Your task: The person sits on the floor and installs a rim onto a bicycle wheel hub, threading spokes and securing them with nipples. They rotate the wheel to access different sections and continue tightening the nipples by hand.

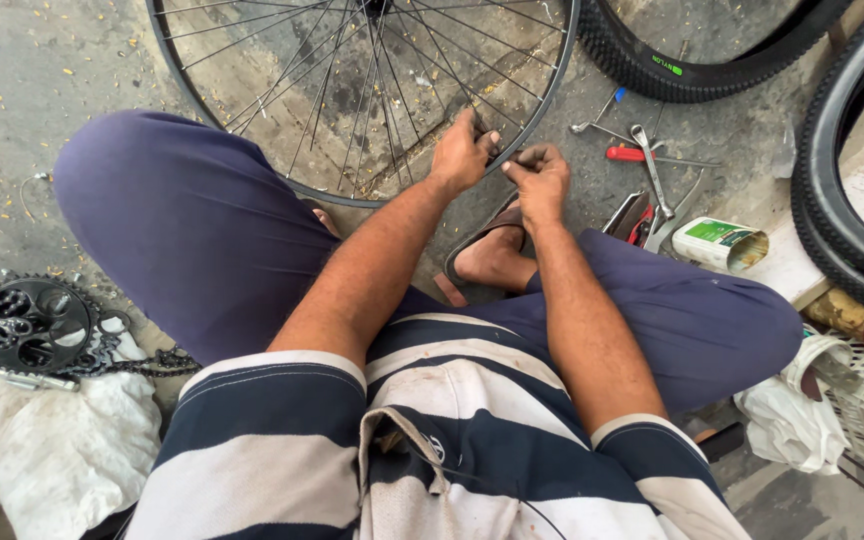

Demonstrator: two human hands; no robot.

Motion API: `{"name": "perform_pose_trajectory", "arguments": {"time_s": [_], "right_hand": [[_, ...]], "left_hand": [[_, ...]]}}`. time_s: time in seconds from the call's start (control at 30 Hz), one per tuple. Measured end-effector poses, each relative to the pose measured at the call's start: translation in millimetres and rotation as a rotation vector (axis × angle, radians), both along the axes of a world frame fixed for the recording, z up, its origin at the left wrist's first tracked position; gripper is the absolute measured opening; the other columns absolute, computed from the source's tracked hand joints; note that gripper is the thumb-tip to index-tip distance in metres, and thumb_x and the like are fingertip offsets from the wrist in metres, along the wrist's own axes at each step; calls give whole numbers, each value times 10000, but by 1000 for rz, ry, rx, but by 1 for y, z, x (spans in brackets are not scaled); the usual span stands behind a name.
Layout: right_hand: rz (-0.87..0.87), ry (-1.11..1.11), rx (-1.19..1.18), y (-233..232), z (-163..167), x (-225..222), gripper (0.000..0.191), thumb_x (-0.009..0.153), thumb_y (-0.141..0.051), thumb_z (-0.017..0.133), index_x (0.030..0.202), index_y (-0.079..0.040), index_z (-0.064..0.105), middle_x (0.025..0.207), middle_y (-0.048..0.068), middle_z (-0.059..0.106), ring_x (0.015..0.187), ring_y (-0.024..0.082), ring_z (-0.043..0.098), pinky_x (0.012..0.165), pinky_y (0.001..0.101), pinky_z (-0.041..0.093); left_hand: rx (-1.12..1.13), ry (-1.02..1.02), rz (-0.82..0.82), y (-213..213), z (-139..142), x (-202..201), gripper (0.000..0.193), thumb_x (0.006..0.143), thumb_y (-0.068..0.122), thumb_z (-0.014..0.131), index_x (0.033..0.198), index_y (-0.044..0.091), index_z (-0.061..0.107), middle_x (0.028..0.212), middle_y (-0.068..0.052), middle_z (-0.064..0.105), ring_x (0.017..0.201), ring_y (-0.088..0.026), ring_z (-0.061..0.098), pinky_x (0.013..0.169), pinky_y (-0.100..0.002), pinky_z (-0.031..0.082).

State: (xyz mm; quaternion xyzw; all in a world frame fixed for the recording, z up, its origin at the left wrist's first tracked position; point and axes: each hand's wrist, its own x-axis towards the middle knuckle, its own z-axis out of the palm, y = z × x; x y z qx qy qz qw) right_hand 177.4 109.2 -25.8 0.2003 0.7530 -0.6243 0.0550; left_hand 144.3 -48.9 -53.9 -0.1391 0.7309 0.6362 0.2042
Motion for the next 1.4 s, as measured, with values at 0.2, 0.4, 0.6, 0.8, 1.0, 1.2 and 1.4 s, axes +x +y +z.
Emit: {"name": "perform_pose_trajectory", "arguments": {"time_s": [0.2, 0.4, 0.6, 0.8, 1.0, 1.2, 1.4], "right_hand": [[12, 22, 34, 0, -4, -1, 323, 771, 140, 802, 897, -74, 595, 835, -3, 653, 744, 81, 638, 680, 232, 552], [11, 40, 41, -2, -3, -3, 309, 780, 139, 794, 885, -70, 592, 835, 0, 655, 745, 81, 641, 677, 237, 565], [47, 57, 82, -4, 2, -5, 325, 776, 142, 812, 887, -63, 585, 833, -1, 644, 742, 80, 625, 672, 237, 545], [-30, 79, -42, -4, -3, -4, 294, 768, 128, 778, 920, -56, 606, 867, -11, 662, 814, 94, 685, 741, 253, 622], [55, -44, -36, -1, -9, -5, 158, 866, 98, 747, 1019, 57, 735, 930, 95, 749, 810, 159, 714, 751, 275, 604], [43, -6, -60, -2, -7, -10, 190, 838, 94, 755, 1014, 33, 716, 940, 76, 755, 832, 146, 726, 772, 274, 614], [75, 9, 0, -3, -5, -10, 173, 857, 95, 746, 1024, 55, 723, 949, 90, 755, 842, 151, 727, 785, 276, 611]], "left_hand": [[-1, -22, -23, 0, 0, -1, 276, 933, 244, 712, 1042, 54, 544, 875, -92, 777, 869, -267, 757, 787, -426, 537], [-43, -18, -16, 1, 3, -3, 275, 927, 244, 724, 1038, 58, 555, 872, -90, 771, 868, -277, 746, 782, -429, 534], [-42, -27, -8, -1, 11, -4, 261, 932, 247, 717, 1037, 64, 564, 862, -86, 773, 856, -270, 753, 780, -427, 536], [-45, -31, -9, 2, 4, -2, 283, 929, 247, 724, 1066, 58, 564, 936, -135, 767, 892, -292, 746, 799, -438, 534], [169, 39, 59, 6, -5, -3, 393, 813, 197, 772, 1073, 38, 524, 1009, -176, 751, 958, -320, 760, 825, -426, 598], [-178, 66, 19, 9, 3, -7, 451, 814, 251, 823, 1090, 35, 538, 1007, -182, 715, 994, -382, 679, 865, -490, 516], [-211, 74, 8, 8, 3, -9, 434, 824, 289, 829, 1072, 43, 571, 1001, -187, 709, 988, -381, 683, 859, -482, 518]]}}
